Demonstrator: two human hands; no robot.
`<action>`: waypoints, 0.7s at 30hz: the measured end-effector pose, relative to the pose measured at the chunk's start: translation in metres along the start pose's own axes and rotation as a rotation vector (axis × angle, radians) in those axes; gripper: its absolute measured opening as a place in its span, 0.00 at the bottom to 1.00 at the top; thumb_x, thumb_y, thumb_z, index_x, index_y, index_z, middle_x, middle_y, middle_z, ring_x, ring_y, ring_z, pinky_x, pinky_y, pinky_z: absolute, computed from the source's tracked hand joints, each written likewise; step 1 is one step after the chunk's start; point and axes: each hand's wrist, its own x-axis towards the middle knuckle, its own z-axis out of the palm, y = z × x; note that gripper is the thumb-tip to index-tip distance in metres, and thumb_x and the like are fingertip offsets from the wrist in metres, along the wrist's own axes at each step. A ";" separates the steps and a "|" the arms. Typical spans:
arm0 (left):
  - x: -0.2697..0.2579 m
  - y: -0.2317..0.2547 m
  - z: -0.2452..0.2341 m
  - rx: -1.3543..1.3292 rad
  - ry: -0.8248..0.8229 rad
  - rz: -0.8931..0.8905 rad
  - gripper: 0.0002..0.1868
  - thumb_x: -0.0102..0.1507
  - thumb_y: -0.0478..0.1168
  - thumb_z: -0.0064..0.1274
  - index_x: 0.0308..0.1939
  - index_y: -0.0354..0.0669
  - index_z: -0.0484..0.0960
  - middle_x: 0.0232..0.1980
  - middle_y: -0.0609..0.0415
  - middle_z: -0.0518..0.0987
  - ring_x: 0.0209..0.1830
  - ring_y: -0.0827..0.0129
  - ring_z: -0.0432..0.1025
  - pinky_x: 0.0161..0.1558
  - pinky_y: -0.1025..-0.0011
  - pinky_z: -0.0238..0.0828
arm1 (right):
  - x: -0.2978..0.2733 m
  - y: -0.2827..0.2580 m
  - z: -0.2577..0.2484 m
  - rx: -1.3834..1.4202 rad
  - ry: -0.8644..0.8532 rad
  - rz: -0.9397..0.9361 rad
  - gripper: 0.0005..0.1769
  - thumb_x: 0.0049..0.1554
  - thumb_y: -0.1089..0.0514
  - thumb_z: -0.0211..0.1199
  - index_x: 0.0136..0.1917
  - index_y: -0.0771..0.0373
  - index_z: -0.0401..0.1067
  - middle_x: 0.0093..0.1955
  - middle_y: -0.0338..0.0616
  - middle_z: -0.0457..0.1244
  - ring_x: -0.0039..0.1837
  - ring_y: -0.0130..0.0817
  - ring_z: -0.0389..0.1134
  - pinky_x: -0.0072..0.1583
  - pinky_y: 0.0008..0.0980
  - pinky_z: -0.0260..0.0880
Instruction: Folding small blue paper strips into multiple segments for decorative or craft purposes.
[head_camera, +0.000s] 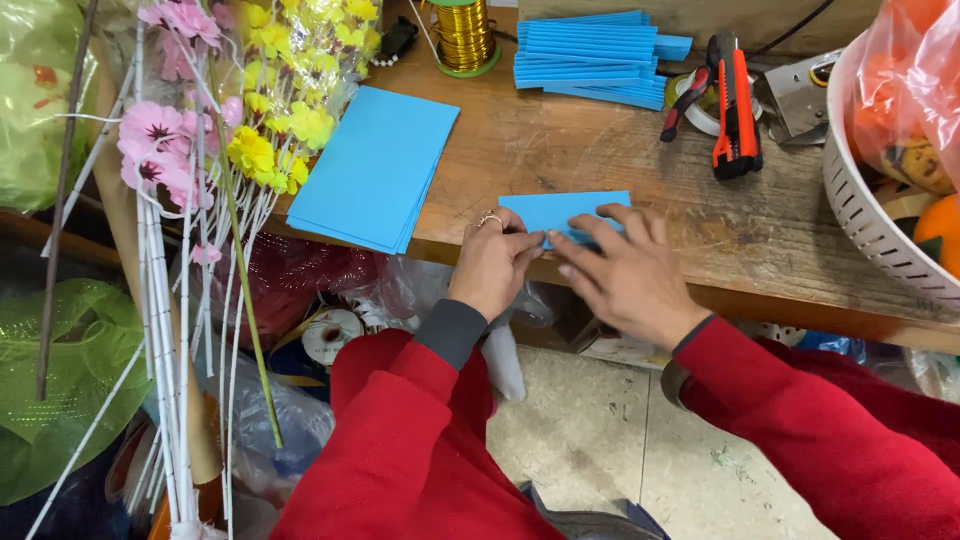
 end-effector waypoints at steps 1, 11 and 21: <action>0.001 0.000 0.001 0.003 -0.007 -0.007 0.05 0.65 0.46 0.63 0.44 0.60 0.91 0.43 0.58 0.75 0.47 0.50 0.76 0.52 0.57 0.74 | 0.000 -0.006 0.005 -0.072 0.027 -0.037 0.19 0.64 0.42 0.58 0.63 0.45 0.78 0.67 0.38 0.66 0.73 0.48 0.60 0.69 0.54 0.55; 0.002 0.004 -0.005 -0.020 -0.046 -0.041 0.07 0.65 0.44 0.62 0.46 0.59 0.91 0.42 0.57 0.75 0.46 0.49 0.76 0.51 0.56 0.74 | -0.033 0.034 -0.001 -0.184 -0.070 0.035 0.18 0.66 0.45 0.54 0.65 0.42 0.78 0.71 0.32 0.64 0.76 0.46 0.57 0.70 0.55 0.52; 0.001 0.114 0.025 0.248 0.059 0.214 0.20 0.68 0.54 0.44 0.53 0.44 0.77 0.61 0.35 0.73 0.69 0.38 0.66 0.64 0.46 0.53 | -0.054 0.046 0.005 -0.110 0.058 0.053 0.22 0.68 0.48 0.55 0.72 0.47 0.75 0.71 0.36 0.64 0.73 0.44 0.60 0.67 0.48 0.52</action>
